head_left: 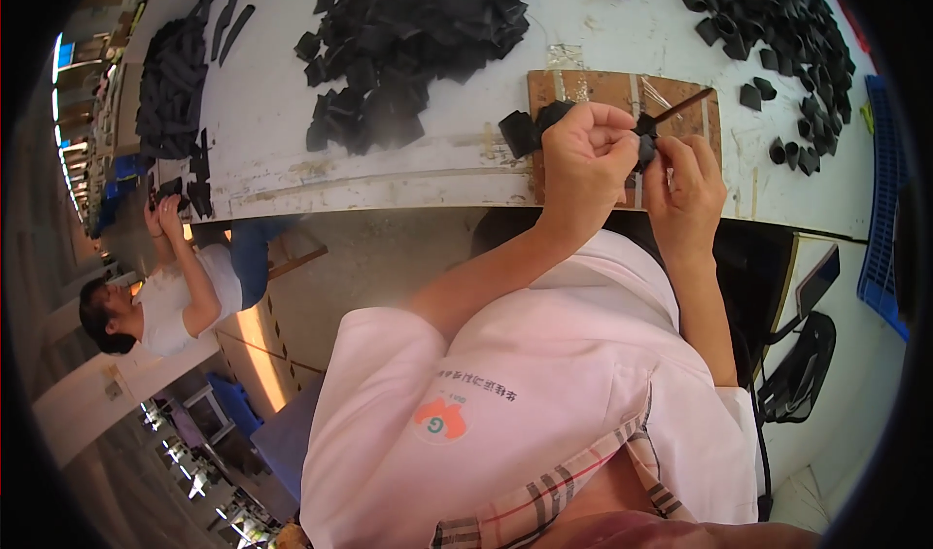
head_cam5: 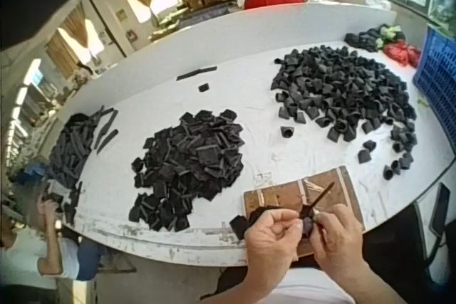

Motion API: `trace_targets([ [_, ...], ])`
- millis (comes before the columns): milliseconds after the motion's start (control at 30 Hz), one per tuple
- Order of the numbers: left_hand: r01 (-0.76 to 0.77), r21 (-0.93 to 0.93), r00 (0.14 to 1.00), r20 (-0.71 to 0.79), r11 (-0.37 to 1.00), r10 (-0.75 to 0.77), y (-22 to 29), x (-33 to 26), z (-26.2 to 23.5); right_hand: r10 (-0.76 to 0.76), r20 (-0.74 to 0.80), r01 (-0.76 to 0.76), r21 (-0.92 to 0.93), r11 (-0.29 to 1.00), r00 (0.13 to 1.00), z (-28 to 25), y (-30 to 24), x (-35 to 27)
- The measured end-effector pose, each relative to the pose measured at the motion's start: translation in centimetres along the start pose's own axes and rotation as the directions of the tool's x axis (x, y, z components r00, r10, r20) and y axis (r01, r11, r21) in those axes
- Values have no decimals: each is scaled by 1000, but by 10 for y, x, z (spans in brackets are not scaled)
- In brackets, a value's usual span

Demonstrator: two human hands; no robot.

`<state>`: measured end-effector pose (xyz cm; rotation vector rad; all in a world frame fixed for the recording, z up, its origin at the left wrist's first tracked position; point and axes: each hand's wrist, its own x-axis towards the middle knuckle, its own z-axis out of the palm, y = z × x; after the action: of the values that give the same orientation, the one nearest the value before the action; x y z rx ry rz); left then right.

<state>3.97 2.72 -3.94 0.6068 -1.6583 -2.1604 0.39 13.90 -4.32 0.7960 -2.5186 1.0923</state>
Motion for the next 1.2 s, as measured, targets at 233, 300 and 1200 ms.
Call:
trace_targets([
  [233, 617, -417, 752, 563, 668, -343, 21, 5, -11, 454, 530, -655, 735, 174, 716, -21, 9, 8],
  [300, -2, -5, 970, 244, 1000, 4, 18, -3, -2, 225, 711, -614, 694, -376, 666, -18, 8, 8],
  [1200, -581, 46, 723, 487, 813, 489, 45, 43, 12, -124, -110, 150, 265, 952, 986, -41, -5, 47],
])
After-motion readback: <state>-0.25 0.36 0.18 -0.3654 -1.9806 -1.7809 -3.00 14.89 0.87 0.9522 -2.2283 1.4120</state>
